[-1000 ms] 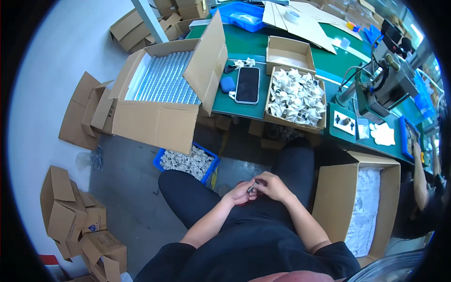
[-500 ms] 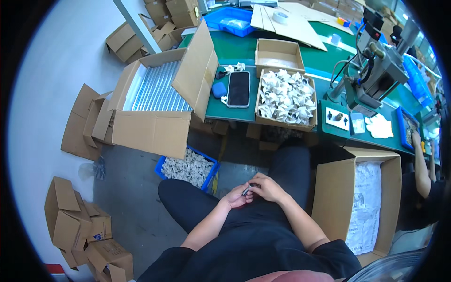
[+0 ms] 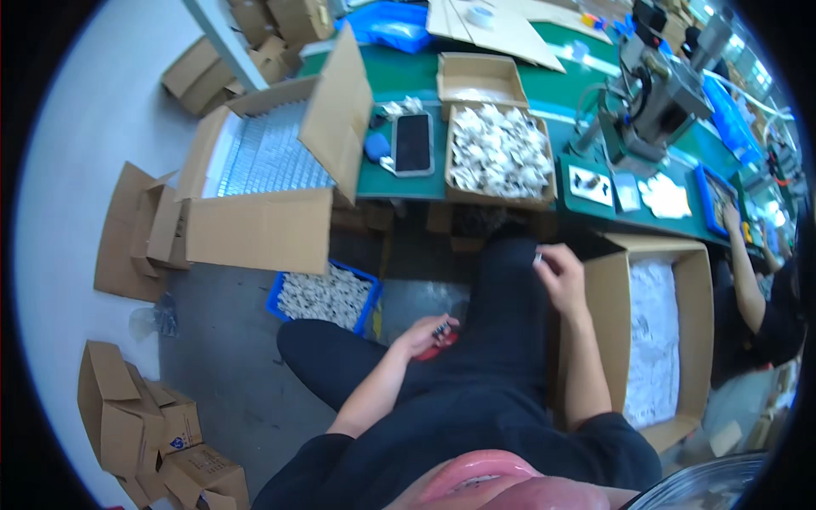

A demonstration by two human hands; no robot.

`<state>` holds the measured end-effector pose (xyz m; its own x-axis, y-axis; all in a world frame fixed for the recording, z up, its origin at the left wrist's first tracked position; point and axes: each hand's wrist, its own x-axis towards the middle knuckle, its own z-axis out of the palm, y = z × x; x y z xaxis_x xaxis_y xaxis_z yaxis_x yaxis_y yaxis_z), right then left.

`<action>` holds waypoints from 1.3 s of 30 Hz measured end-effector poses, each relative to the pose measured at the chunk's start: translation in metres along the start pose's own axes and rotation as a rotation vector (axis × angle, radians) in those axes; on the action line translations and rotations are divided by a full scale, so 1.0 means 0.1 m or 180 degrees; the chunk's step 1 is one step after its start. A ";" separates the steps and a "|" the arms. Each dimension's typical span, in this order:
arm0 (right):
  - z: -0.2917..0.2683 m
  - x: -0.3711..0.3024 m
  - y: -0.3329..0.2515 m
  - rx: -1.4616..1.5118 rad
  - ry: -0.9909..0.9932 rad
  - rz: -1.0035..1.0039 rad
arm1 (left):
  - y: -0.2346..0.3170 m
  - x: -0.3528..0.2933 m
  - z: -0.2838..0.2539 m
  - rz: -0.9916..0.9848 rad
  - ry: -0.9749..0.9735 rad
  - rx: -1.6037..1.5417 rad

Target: Assemble small electronic or mechanical parts using a manual benchtop press and sorting components into boxes.

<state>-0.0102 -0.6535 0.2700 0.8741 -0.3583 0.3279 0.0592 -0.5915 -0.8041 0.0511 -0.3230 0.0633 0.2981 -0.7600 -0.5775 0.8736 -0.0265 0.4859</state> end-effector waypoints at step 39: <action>-0.95 1.44 0.30 -0.1208 0.0554 0.0366 | 0.04 0.40 -0.10 -0.0258 0.0828 0.1646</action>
<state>0.0718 -0.7919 0.3406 0.7683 -0.5347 0.3517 -0.2437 -0.7526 -0.6118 0.0698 -0.3469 0.0359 0.3800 -0.5596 -0.7365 0.6159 -0.4410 0.6528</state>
